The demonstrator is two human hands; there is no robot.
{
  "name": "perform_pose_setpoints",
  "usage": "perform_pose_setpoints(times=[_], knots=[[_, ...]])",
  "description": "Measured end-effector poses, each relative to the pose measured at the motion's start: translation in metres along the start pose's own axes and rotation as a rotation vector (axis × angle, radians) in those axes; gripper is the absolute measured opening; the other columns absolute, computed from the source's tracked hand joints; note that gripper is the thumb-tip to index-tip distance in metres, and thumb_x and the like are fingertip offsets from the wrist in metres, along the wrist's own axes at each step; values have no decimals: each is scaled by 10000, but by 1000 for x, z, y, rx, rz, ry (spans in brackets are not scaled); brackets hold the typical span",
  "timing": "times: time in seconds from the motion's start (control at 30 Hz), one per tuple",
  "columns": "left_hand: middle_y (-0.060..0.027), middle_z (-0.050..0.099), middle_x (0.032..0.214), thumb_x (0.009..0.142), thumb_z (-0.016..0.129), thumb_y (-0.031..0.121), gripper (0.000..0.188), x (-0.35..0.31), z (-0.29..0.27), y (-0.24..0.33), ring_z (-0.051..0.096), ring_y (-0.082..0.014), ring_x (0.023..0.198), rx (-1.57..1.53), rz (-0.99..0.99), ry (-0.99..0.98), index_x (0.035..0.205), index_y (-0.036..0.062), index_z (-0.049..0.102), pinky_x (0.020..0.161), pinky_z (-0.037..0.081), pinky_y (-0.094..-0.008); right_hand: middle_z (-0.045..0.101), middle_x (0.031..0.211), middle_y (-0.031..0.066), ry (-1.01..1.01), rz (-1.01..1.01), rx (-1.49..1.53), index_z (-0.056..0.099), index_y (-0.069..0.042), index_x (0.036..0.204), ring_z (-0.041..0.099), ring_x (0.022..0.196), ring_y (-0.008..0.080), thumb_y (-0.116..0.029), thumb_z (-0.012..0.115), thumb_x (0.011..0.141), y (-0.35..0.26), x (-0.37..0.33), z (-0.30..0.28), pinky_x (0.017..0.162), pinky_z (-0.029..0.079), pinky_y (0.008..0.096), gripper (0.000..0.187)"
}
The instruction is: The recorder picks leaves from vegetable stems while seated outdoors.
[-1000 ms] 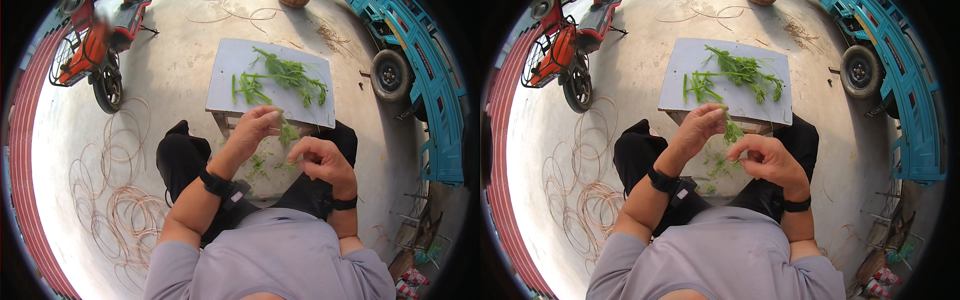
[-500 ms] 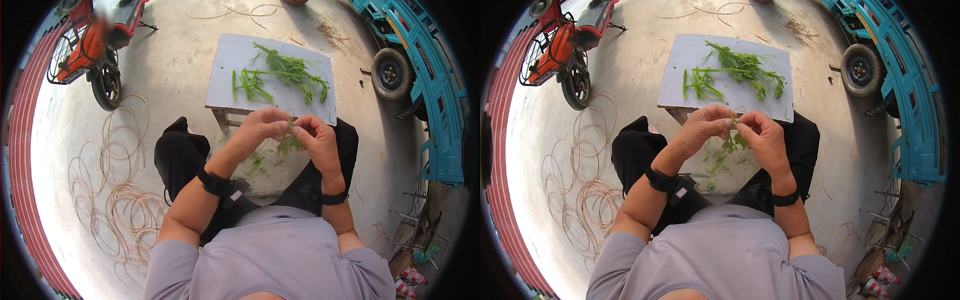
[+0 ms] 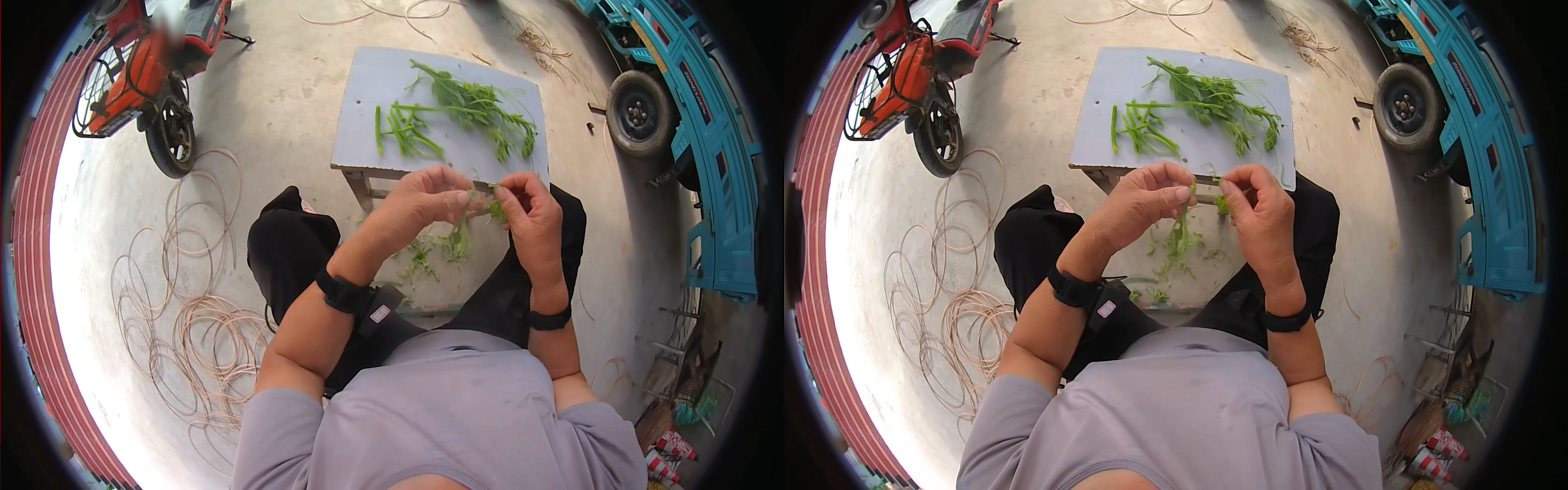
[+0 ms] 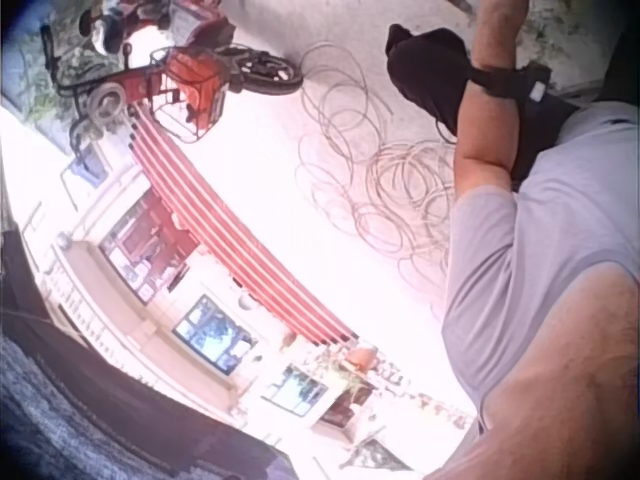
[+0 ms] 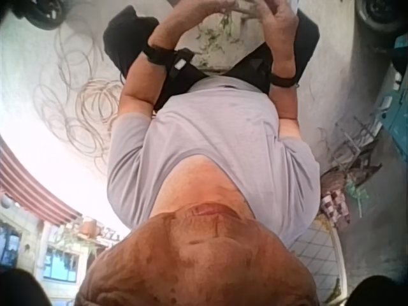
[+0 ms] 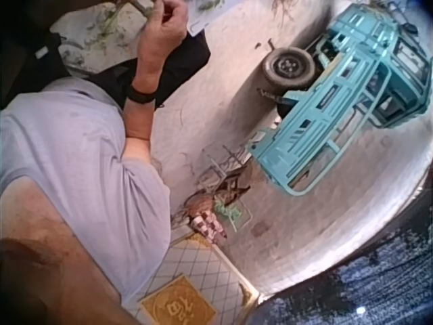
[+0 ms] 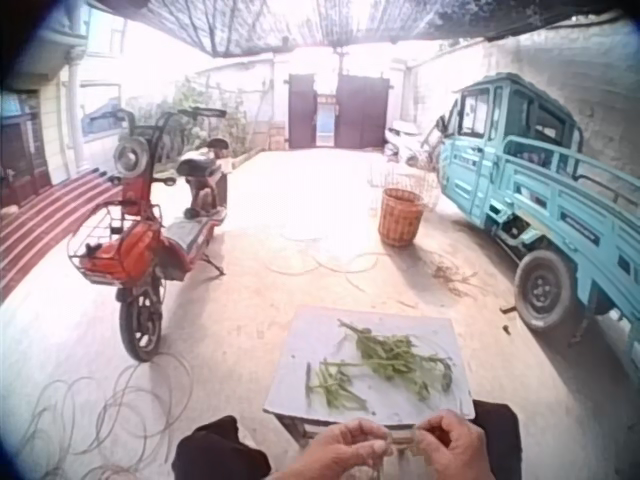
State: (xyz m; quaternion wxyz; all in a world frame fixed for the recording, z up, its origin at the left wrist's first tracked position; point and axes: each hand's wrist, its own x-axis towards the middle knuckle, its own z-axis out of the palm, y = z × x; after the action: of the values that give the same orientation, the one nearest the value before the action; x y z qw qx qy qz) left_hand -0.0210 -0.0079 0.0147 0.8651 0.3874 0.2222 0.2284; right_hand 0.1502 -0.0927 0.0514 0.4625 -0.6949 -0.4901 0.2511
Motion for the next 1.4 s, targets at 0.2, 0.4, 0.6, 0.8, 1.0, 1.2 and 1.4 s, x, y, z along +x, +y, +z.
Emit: perform_pose_setpoints(times=[0.2, 0.4, 0.6, 0.8, 1.0, 1.2, 1.4], knots=[[-13, 622, 831, 828, 706, 150, 214, 4, -3, -4, 549, -78, 701, -20, 42, 23, 976, 82, 568, 660, 462, -214, 602, 726, -18, -162, 121, 275, 655, -19, 952, 481, 546, 29, -175, 662, 869, -8, -6, 6, 506, 413, 174, 177], [-7, 618, 836, 820, 714, 139, 223, 3, -3, -7, 555, -79, 704, 30, 48, 28, 971, 79, 561, 668, 465, -222, 613, 763, -20, -310, 209, 421, 658, -39, 962, 504, 568, 27, -162, 658, 870, 3, -3, 6, 511, 420, 167, 154], [-8, 622, 854, 822, 711, 142, 226, 5, -3, -7, 550, -71, 727, 59, 78, 26, 985, 68, 573, 691, 457, -227, 617, 782, -23, -280, 249, 451, 645, -36, 977, 550, 635, 34, -154, 635, 885, 5, -5, 7, 549, 451, 170, 150], [-4, 620, 860, 837, 694, 146, 230, 3, -3, -7, 547, -65, 729, 85, 87, 62, 1012, 53, 578, 683, 453, -215, 624, 818, -11, -253, 172, 381, 626, -29, 1003, 571, 670, 40, -153, 622, 895, 1, -5, 10, 569, 465, 175, 165], [-7, 624, 877, 832, 701, 150, 250, 3, -3, -7, 548, -66, 737, 67, 90, 56, 1025, 50, 579, 693, 453, -210, 626, 817, -11, -246, 160, 410, 626, -30, 1003, 573, 672, 40, -138, 617, 896, 4, -6, 10, 567, 465, 176, 153], [-10, 635, 886, 815, 715, 137, 239, 3, -4, -6, 570, -73, 782, 104, 128, 69, 999, 47, 590, 738, 460, -222, 624, 801, -14, -240, 145, 379, 634, -43, 1008, 572, 660, 36, -127, 617, 892, 3, -8, 12, 563, 459, 173, 144], [-9, 636, 882, 814, 719, 154, 247, 1, -3, -5, 576, -75, 792, 149, 125, 88, 1000, 49, 595, 745, 461, -225, 627, 789, -19, -210, 114, 300, 642, -49, 998, 572, 638, 32, -109, 622, 885, 0, -10, 14, 558, 449, 177, 129]])
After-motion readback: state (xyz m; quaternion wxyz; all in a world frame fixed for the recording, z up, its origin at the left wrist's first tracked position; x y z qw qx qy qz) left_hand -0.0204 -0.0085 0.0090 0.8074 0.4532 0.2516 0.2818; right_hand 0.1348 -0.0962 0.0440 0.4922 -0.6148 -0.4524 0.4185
